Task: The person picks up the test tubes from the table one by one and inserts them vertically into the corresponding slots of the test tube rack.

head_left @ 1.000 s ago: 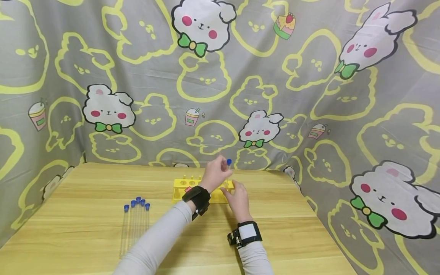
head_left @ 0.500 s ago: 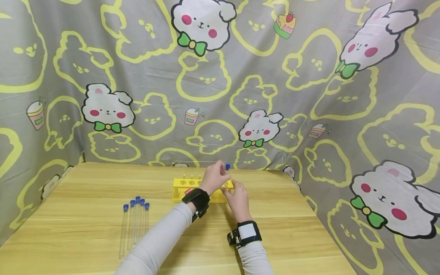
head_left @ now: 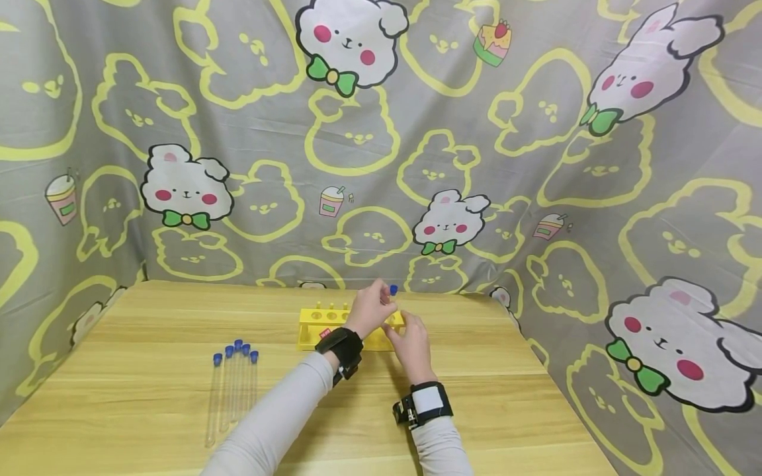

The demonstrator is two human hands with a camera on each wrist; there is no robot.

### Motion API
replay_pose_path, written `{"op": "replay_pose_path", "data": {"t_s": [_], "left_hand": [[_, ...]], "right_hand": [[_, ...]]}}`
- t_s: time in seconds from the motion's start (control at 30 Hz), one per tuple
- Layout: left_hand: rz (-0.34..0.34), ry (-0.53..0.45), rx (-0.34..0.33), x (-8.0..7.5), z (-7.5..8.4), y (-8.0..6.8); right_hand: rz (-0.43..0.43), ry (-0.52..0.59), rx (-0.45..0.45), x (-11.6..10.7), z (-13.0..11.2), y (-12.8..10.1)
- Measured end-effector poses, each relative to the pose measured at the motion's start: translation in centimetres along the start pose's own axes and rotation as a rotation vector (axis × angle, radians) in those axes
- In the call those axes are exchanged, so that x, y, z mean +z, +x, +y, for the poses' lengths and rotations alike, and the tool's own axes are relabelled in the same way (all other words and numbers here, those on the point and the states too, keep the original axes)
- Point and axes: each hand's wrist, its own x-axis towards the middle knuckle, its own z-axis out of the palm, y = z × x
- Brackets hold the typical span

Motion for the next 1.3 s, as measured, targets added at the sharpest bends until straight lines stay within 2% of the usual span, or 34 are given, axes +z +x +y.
{"op": "replay_pose_path", "data": {"t_s": [0.37, 0.57, 0.9, 1.03, 1.3], "left_hand": [[0.000, -0.004, -0.001, 0.3, -0.2, 0.1], [-0.006, -0.036, -0.017, -0.3, -0.1, -0.1], [-0.024, -0.088, -0.031, -2.3, 0.1, -1.1], [-0.029, -0.097, -0.052, -3.6, 0.3, -1.8], [0.000, -0.048, -0.038, -6.7, -0.1, -2.9]], "right_hand": [[0.002, 0.001, -0.004, 0.1, 0.0, 0.0], [-0.001, 0.010, 0.002, 0.1, 0.1, 0.1], [0.001, 0.018, 0.007, 0.1, 0.0, 0.0], [0.002, 0.017, 0.005, 0.2, 0.0, -0.1], [-0.003, 0.004, 0.007, 0.2, -0.1, 0.0]]}}
